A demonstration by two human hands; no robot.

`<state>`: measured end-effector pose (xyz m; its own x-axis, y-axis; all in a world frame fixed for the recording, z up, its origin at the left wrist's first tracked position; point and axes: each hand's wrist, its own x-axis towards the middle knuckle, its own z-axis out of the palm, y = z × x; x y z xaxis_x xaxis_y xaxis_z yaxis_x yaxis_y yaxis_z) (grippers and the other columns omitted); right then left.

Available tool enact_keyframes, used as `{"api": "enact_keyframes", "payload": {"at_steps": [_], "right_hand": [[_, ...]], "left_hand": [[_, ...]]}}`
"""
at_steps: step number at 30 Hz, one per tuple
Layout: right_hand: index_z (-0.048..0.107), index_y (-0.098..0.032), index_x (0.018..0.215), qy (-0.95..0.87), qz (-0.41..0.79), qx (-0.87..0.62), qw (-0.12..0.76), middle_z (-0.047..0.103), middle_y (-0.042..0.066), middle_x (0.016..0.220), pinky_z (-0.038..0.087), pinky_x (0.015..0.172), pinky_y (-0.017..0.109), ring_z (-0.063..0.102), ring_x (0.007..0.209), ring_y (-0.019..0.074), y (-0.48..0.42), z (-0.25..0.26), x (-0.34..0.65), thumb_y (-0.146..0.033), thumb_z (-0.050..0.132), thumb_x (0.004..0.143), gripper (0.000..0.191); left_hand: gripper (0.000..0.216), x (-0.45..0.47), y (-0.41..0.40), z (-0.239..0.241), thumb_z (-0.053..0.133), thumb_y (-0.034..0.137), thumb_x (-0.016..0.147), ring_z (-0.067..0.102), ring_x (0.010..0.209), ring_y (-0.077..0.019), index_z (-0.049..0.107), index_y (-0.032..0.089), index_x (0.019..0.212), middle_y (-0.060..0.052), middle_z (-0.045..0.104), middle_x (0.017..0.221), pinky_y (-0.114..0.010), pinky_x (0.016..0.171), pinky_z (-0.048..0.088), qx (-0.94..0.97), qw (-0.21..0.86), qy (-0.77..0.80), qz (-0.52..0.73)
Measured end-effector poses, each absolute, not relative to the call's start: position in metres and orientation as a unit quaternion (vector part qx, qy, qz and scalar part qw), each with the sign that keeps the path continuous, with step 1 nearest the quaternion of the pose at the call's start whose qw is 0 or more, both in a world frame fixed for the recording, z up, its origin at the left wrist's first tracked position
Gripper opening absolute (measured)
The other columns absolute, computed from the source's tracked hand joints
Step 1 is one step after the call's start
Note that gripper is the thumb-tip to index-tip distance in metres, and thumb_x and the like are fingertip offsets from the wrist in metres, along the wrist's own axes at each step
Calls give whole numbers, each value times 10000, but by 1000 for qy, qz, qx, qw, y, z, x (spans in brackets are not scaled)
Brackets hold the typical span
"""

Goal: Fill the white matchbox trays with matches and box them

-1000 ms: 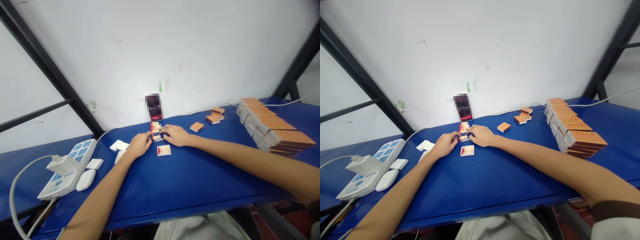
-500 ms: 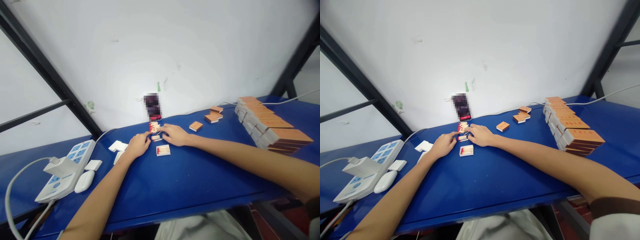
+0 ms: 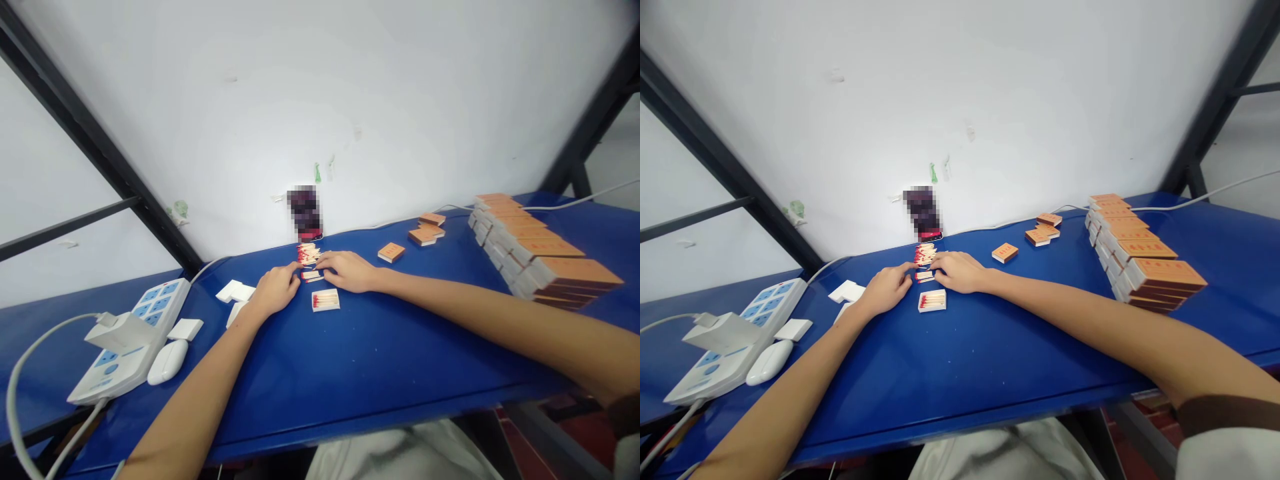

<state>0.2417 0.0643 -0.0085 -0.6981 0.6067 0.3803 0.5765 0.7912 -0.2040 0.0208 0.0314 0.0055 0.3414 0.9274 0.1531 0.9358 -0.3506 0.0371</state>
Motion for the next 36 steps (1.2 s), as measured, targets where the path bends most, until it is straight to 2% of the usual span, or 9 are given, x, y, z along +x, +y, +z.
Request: {"api": "enact_keyframes", "payload": {"at_steps": [11,19,26,29,33,36], "right_hand": [[674,-146,1164,-919,48,-338,197,607,118,1222,452,883,347,608,1052,228,60,-5,241,-232,455,920,339],[700,-178,1102,-894,28,-400,199,630,90,1133,443,801,319,618,969,217,58,-5,241,-271,438,924,329],[683,-176,1139,-917,36,-354,182,603,100,1202,450,842,343,614,1011,223,58,-3,242,-295,409,953,352],[633,-192,1229,-932,46,-317,172,574,112,1261,452,866,365,601,1055,232,58,-1,243,-307,371,977,381],[520,-226,1360,-928,64,-301,210,576,99,1266,441,890,348,571,1110,220,57,-1,244,-239,396,960,419],[570,-196,1283,-905,56,-341,247,622,95,1186,436,852,324,593,1031,206,57,-3,244,-195,431,926,384]], "left_hand": [[415,19,33,5,397,242,927,682,870,-228,611,235,1282,-74,734,957,-293,762,490,-827,15,-554,-95],[414,19,33,6,395,227,917,677,871,-222,640,237,1250,-60,737,962,-290,766,485,-824,10,-556,-105],[401,19,33,5,403,232,920,678,833,-213,637,228,1246,-64,735,959,-282,746,482,-832,-1,-544,-108],[400,18,34,4,397,233,931,678,867,-211,619,237,1264,-61,731,1002,-285,769,482,-837,-4,-535,-112],[421,18,34,3,367,251,956,676,831,-206,556,246,1332,-57,728,982,-292,752,481,-838,-6,-530,-130],[417,18,35,2,380,257,950,666,758,-204,551,200,1326,-63,726,886,-287,710,475,-833,1,-536,-139]]}}
